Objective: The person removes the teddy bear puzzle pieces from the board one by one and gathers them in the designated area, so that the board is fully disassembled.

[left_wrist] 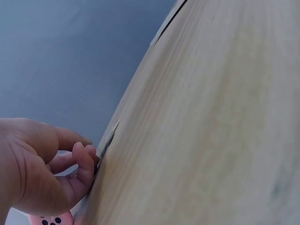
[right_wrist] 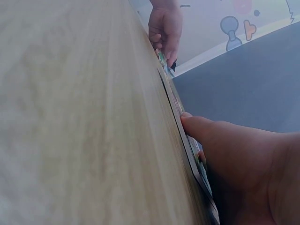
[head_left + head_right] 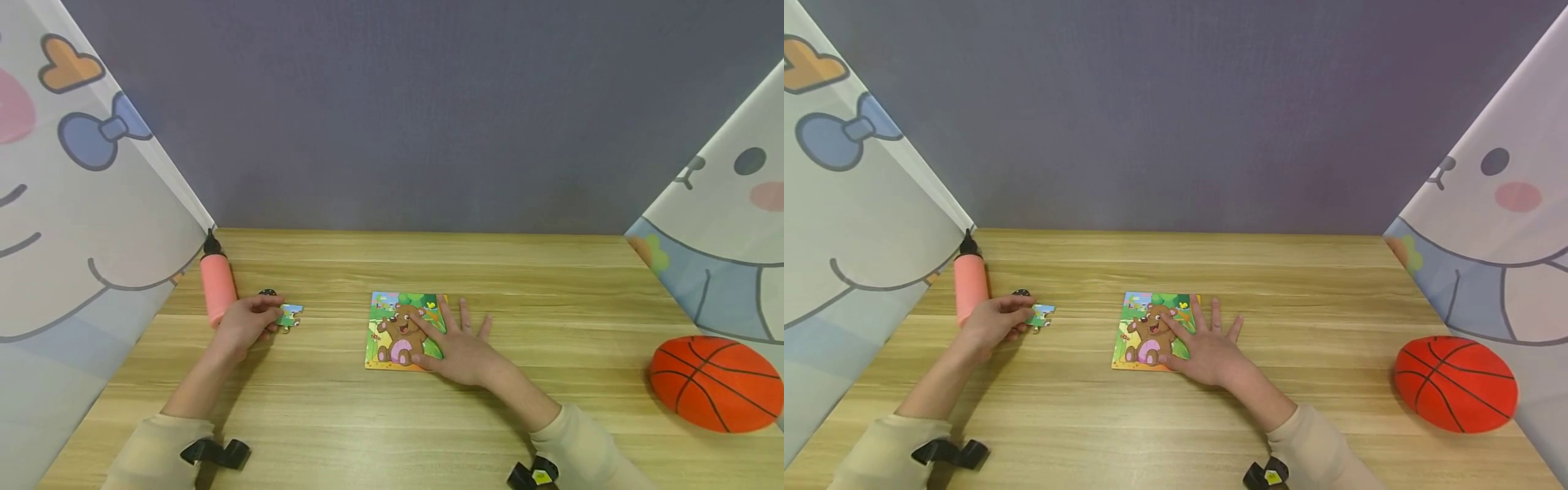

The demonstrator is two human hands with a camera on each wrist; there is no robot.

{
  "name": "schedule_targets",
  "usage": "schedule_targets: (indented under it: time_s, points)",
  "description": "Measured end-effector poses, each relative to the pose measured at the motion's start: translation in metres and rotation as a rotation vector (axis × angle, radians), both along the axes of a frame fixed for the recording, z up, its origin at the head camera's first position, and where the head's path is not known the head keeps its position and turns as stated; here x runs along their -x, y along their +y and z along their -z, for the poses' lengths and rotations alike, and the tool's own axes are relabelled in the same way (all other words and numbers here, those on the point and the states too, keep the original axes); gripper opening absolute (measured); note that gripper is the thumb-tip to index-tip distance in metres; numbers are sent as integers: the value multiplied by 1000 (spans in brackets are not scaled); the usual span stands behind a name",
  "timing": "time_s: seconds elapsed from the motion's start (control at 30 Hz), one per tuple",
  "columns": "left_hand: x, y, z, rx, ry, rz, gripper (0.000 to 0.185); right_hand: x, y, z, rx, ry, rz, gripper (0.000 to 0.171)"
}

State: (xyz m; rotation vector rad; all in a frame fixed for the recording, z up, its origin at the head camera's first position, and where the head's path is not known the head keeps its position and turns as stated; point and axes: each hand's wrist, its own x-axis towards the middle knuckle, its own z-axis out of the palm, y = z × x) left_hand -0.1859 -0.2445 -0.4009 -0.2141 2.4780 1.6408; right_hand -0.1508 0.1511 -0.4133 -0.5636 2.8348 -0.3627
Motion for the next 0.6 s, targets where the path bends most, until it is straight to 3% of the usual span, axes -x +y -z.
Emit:
schedule_targets:
  time_s: [0.33,0.6]
  points:
    - [-2,10,-4,45,16,-18,38,1,-1,0,44,-3,54,117]
    - [-7,37,-10,-8,77,96,37,-1,0,-2,33,-30,100,116]
